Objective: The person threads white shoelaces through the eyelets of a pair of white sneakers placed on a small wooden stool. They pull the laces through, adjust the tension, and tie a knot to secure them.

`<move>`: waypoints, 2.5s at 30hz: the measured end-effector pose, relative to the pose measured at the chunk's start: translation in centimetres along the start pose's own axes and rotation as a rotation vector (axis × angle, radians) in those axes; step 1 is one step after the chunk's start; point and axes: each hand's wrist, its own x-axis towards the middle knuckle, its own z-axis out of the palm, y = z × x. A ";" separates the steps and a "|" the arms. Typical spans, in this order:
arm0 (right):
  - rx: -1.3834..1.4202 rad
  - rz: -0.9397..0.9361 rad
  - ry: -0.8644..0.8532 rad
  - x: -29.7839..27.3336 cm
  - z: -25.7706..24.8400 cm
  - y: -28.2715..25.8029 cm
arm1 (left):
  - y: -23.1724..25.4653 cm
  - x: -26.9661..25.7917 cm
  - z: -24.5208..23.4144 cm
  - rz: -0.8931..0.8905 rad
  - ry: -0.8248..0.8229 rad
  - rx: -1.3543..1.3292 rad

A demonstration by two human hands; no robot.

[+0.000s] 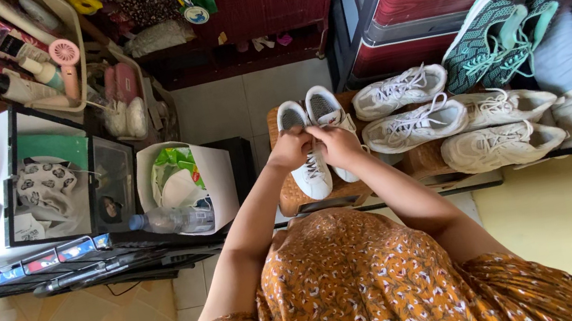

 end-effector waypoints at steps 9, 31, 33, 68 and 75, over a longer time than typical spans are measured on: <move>-0.015 0.136 -0.281 1.2 -2.6 -1.2 | -1.5 -1.0 -5.5 -0.014 0.484 -0.015; 0.040 0.165 -0.254 0.7 -2.0 -0.8 | 1.0 1.0 -3.4 -0.400 0.121 0.384; 0.021 0.245 -0.312 0.7 -1.6 -0.9 | 0.0 0.2 -4.8 -0.355 0.314 0.479; 1.378 0.636 0.480 0.3 -15.5 9.5 | -5.7 -7.7 -1.1 -0.693 -0.154 0.219; 1.089 0.647 0.842 -4.8 -22.3 11.2 | -3.5 -5.4 -2.7 -0.594 0.044 0.306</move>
